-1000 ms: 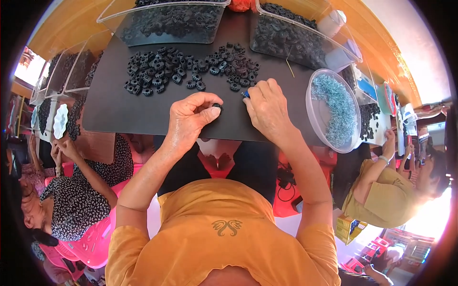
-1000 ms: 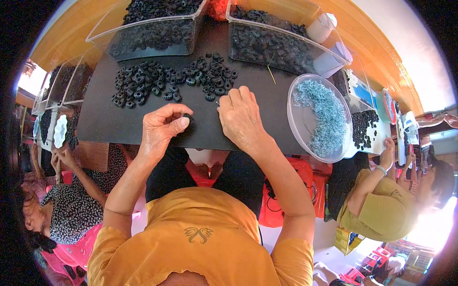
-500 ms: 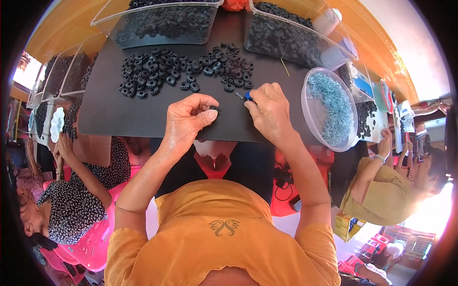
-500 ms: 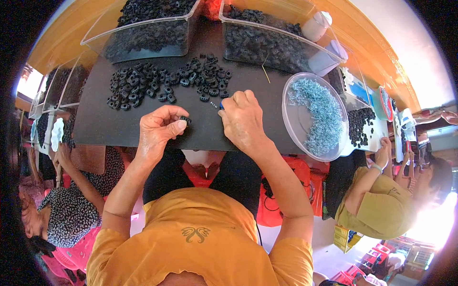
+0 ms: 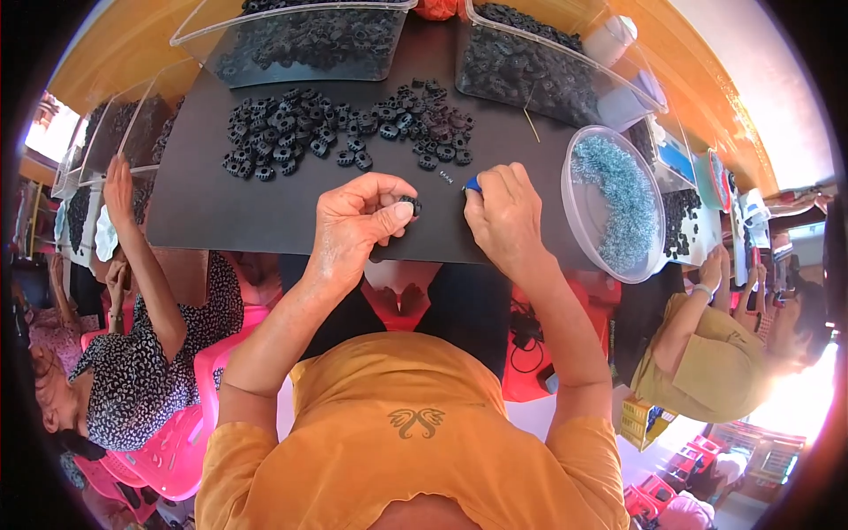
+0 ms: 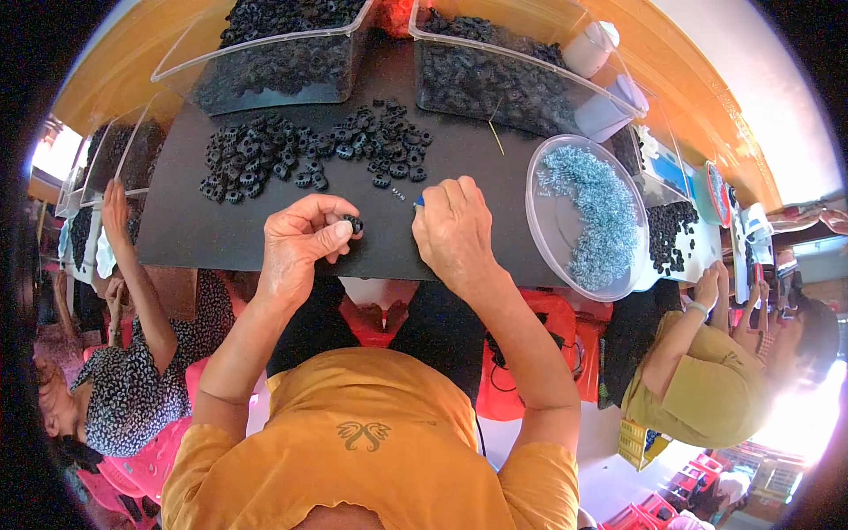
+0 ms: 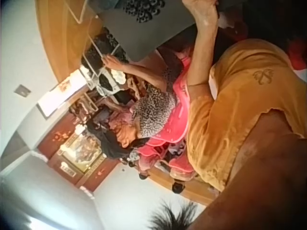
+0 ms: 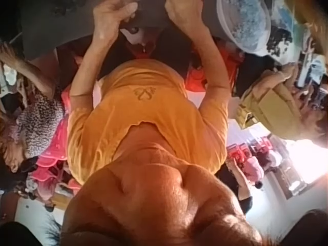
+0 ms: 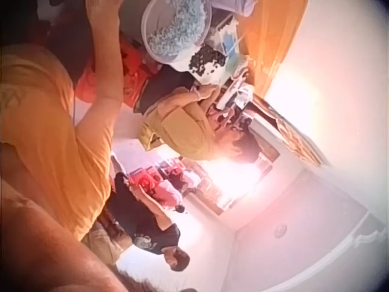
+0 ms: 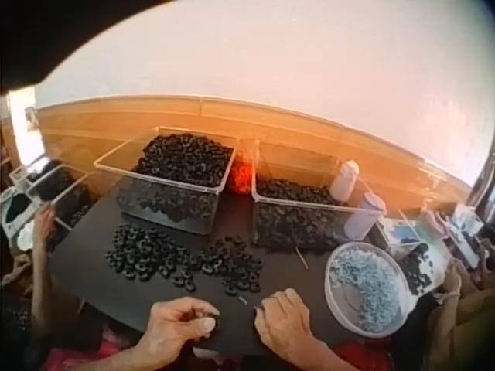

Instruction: Manually inserting small pins into black plastic components at an assembly station.

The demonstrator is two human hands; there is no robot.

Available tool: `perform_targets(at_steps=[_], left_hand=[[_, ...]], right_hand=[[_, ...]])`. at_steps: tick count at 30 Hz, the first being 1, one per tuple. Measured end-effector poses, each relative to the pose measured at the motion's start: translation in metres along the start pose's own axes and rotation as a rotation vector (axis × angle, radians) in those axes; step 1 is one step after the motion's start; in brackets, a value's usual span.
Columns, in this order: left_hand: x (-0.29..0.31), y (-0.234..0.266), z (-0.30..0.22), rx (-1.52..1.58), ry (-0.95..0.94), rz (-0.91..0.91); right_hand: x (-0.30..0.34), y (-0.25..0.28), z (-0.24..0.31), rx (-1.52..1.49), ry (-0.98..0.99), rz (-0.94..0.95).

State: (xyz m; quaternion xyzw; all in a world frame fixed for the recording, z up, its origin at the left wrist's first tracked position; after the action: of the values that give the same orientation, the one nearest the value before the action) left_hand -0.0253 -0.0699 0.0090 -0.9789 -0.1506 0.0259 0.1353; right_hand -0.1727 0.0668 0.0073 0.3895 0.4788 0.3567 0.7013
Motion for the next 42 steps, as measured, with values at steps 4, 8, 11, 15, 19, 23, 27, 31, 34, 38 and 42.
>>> perform_targets(at_steps=[4, 8, 11, 15, 19, 23, 27, 31, 34, 38, 42], left_hand=[[-0.004, 0.0, 0.005, 0.17, 0.048, 0.019], [-0.004, -0.006, 0.003, 0.314, 0.071, 0.012], [-0.003, -0.008, 0.004, 0.334, 0.048, 0.007], [0.0, -0.01, 0.006, 0.267, -0.025, 0.008], [0.004, -0.015, 0.008, 0.181, -0.045, -0.001], [0.009, -0.016, 0.009, 0.188, -0.015, -0.02], [0.012, -0.016, 0.014, 0.213, -0.029, 0.05], [0.019, -0.017, 0.02, 0.239, -0.036, 0.091], [0.018, -0.018, 0.019, 0.219, -0.012, 0.097], [0.014, -0.016, 0.015, 0.222, 0.001, 0.066], [0.013, -0.01, 0.02, 0.234, -0.049, -0.002]], right_hand=[[-0.002, 0.012, 0.016, -0.428, -0.211, 0.017], [-0.007, 0.029, 0.036, -0.614, -0.214, 0.028], [-0.008, 0.029, 0.042, -0.64, -0.122, 0.039], [-0.009, 0.022, 0.043, -0.593, -0.072, -0.006], [-0.008, 0.022, 0.047, -0.538, -0.013, 0.02], [-0.007, 0.023, 0.048, -0.523, -0.015, 0.083], [-0.002, 0.023, 0.045, -1.199, -0.386, 0.299], [-0.004, 0.027, 0.038, -1.455, -0.419, 0.383], [-0.003, 0.023, 0.033, -1.519, -0.515, 0.465], [-0.013, 0.031, 0.034, -1.331, -0.5, 0.349], [-0.033, 0.008, 0.016, -0.357, -0.124, 0.047]])
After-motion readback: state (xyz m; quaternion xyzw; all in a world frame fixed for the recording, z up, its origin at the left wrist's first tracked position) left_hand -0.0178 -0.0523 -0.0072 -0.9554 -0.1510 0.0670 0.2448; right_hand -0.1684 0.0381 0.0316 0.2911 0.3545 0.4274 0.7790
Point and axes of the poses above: each hand's wrist, its own x-axis away from the middle knuckle, its own y-axis out of the back of the hand, z = x × y, the point moved 1 cm from there along -x, towards the middle knuckle, and after that the axes turned 14 degrees about z, right-handed, at the moved point
